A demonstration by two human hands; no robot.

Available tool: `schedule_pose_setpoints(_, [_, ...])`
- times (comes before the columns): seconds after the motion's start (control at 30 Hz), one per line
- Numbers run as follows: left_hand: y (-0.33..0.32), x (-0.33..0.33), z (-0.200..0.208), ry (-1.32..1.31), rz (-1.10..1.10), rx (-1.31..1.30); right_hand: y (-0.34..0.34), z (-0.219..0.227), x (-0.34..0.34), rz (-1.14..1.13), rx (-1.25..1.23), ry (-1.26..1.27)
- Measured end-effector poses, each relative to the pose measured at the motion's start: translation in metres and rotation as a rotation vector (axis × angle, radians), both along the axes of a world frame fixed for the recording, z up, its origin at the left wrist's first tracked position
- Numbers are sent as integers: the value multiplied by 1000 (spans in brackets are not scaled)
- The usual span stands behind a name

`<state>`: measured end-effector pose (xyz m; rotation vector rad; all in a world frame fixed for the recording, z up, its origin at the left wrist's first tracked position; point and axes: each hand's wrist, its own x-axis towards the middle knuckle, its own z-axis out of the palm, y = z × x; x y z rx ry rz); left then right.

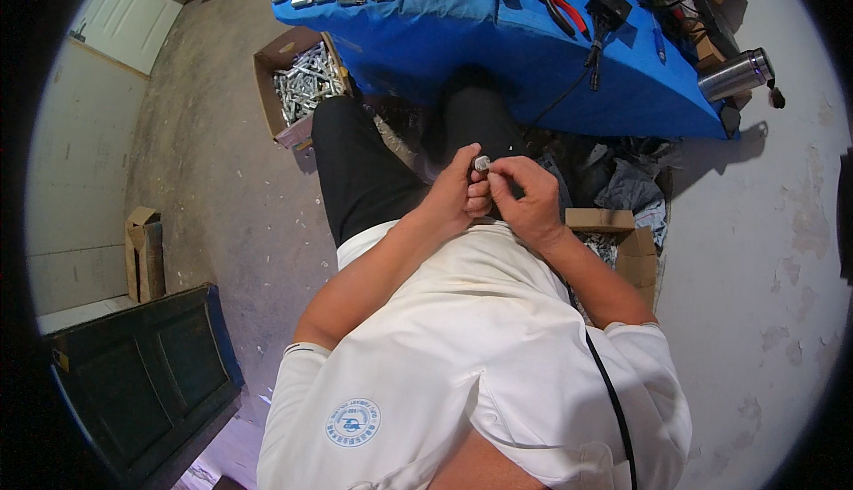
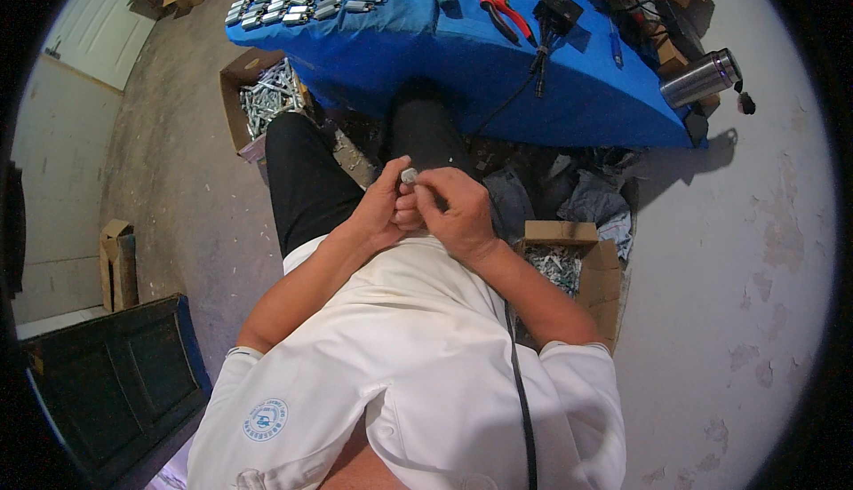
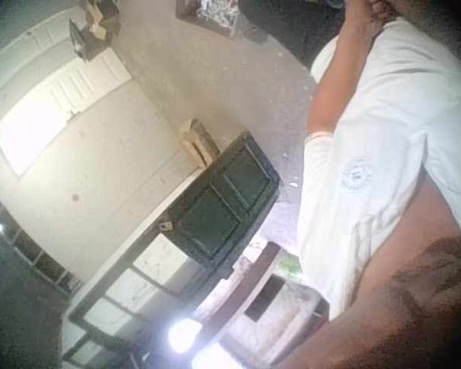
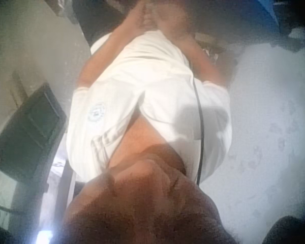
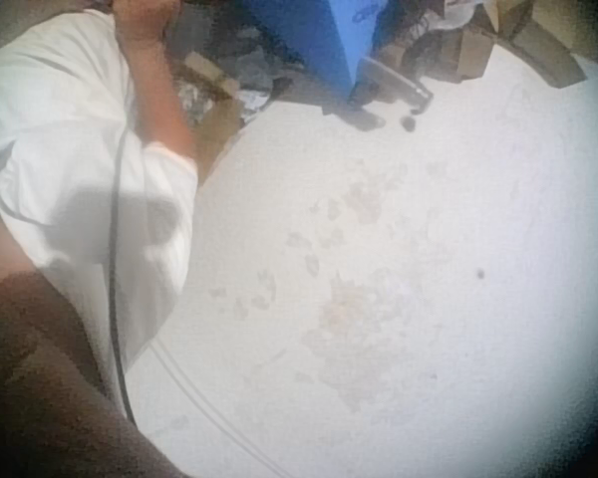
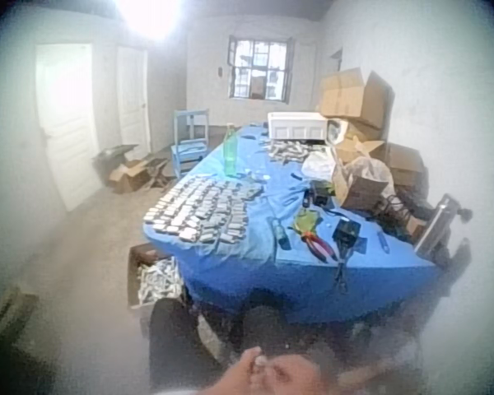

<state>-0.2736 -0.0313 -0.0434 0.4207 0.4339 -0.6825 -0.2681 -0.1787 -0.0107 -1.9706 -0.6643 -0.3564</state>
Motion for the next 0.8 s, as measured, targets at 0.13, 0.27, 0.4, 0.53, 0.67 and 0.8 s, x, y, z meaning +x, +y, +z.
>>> schedule_pose_setpoints(0.13, [0,1,2,-79,-32,-35,-9,-11,1,72,528,731])
schedule_pose_setpoints(0.27, [1,2,-2,-132,-76,-86,-13,-20,2,99,623,898])
schedule_pose_setpoints(0.4, [0,1,0,-130,-79,-67,-7,-5,1,97,539,849])
schedule_pose_setpoints(0.53, [1,2,0,-124,-119,-89,-9,-10,3,65,502,801])
schedule_pose_setpoints(0.67, [0,2,2,-115,-128,-61,-11,-10,6,68,469,826])
schedule_pose_setpoints(0.8, [1,1,-1,-115,-138,-45,-12,-9,6,73,432,852])
